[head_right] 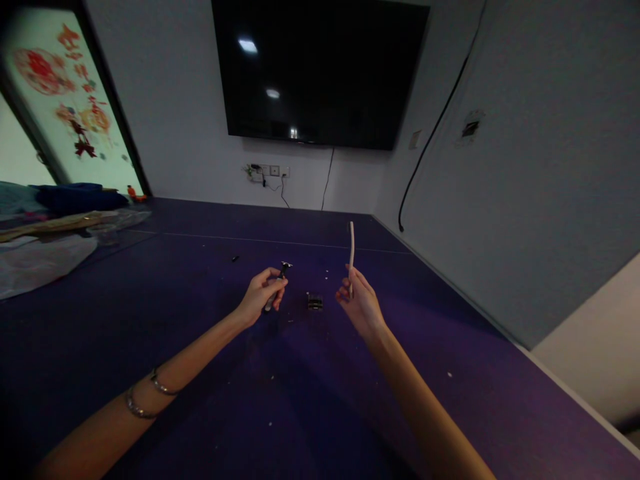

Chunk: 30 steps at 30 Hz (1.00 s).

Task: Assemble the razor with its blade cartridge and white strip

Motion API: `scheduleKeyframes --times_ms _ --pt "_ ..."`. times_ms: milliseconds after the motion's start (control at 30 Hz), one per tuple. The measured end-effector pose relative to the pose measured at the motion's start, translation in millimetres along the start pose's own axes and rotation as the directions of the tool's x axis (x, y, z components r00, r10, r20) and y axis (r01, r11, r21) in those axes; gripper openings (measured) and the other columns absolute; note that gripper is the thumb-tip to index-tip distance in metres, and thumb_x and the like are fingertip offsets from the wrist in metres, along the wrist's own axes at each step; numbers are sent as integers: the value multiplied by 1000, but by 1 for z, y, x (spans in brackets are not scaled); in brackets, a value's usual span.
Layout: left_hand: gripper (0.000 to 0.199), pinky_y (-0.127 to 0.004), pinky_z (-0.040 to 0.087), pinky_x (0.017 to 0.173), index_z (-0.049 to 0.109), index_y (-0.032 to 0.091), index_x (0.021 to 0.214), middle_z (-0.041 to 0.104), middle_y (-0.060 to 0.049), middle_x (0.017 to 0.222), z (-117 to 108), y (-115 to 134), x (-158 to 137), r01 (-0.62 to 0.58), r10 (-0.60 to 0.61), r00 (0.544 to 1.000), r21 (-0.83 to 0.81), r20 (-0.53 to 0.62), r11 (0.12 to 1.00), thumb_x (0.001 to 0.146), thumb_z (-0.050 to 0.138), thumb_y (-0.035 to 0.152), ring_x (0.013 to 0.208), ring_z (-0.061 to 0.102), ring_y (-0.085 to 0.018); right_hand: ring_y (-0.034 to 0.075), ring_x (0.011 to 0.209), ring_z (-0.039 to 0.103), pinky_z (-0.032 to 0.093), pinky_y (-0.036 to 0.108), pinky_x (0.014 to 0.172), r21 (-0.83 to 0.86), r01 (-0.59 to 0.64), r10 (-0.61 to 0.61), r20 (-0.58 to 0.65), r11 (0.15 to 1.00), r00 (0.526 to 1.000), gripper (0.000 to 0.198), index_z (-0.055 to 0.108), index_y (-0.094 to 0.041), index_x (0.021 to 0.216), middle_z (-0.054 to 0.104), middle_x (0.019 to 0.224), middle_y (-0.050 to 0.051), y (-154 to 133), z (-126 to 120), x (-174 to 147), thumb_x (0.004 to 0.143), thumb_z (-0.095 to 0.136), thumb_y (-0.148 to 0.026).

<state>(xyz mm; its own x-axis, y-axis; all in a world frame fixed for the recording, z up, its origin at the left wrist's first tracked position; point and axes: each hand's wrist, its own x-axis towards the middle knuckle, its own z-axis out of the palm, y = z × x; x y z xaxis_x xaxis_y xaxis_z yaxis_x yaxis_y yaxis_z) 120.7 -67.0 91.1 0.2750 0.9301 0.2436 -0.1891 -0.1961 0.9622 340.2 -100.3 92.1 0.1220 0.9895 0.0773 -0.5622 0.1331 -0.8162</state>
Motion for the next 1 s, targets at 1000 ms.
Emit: scheduleKeyframes --times_ms 1000 --pt "36 -15 31 34 55 15 80 43 6 56 4 -25 1 -86 88 994 33 -65 996 74 54 50 40 36 -3 2 35 11 7 12 32 187 -659 553 407 728 727 25 46 -18 72 24 46 -11 44 49 -65 81 55 -40"
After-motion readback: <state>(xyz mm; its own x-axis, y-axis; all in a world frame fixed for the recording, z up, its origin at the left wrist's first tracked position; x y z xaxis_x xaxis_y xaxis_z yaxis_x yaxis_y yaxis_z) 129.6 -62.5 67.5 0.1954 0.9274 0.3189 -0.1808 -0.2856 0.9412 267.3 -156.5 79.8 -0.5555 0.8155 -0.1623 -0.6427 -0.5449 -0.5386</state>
